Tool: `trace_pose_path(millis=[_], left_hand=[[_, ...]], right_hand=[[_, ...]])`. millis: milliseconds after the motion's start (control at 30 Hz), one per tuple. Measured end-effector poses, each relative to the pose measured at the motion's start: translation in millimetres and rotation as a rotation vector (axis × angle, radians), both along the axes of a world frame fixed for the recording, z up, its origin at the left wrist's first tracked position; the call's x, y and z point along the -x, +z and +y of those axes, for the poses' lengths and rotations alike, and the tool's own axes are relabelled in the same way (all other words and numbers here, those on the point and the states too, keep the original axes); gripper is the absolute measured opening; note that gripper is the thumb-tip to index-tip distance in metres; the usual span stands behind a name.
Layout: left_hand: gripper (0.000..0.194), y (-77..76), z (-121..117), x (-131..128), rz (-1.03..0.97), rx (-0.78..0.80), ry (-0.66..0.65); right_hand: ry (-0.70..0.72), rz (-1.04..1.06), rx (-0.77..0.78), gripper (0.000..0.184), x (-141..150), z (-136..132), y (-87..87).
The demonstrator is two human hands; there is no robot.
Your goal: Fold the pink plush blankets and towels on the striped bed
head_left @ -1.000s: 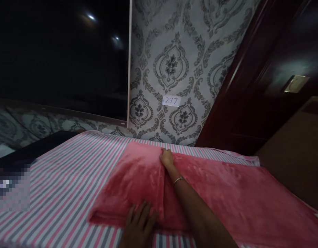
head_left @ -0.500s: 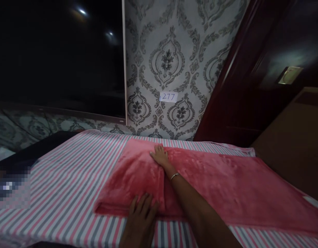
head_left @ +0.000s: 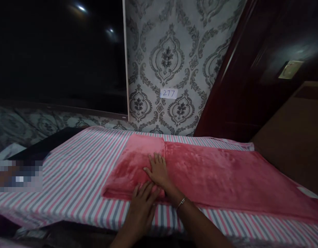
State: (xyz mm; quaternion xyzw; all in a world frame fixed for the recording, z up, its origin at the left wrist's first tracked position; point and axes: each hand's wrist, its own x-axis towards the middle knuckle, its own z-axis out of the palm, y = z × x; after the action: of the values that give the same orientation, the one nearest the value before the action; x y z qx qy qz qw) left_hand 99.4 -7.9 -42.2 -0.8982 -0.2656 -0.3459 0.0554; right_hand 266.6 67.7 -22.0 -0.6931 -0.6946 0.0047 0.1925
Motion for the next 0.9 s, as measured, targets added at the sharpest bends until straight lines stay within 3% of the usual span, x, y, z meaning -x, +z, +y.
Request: trace_pose_path(millis=[67,167,300,367,433,533,600,667,800,900], left_hand=[[0.046,12.9,12,5,0.011,0.075,-0.041],[0.043,46.9,53,11,0.033,0.212,-0.036],[0.054,85.6,133,6,0.171,0.388,0.224],[0.061,86.1,163,3,0.263,0.451,0.376],[0.064,74.1,182,2,0.339,0.487,0.477],[0.063,49.9,190,6,0.374,0.484,0.532],[0.064,41.7,190,9,0.365,0.480,0.532],[0.065,43.7,191,12,0.366,0.505,0.520],[0.067,64.1,196,11,0.421,0.624,0.511],[0.067,70.8,193,2,0.425,0.541,0.553]], right_hand=[[0.004,-0.020,0.016,0.072,-1,1,1.8],[0.005,-0.043,0.033,0.072,-1,1,2.8],[-0.008,-0.039,0.033,0.072,1,-1,3.0],[-0.004,-0.030,0.029,0.073,1,-2,2.8],[0.003,-0.024,0.025,0.072,0,-2,2.1],[0.009,-0.018,0.017,0.071,0,-1,0.8],[0.009,-0.013,0.014,0.071,-1,-1,0.5],[0.009,-0.003,0.013,0.072,-1,-1,0.9],[0.017,0.024,0.010,0.072,0,-1,2.4],[0.018,0.052,0.006,0.073,0,0,3.7]])
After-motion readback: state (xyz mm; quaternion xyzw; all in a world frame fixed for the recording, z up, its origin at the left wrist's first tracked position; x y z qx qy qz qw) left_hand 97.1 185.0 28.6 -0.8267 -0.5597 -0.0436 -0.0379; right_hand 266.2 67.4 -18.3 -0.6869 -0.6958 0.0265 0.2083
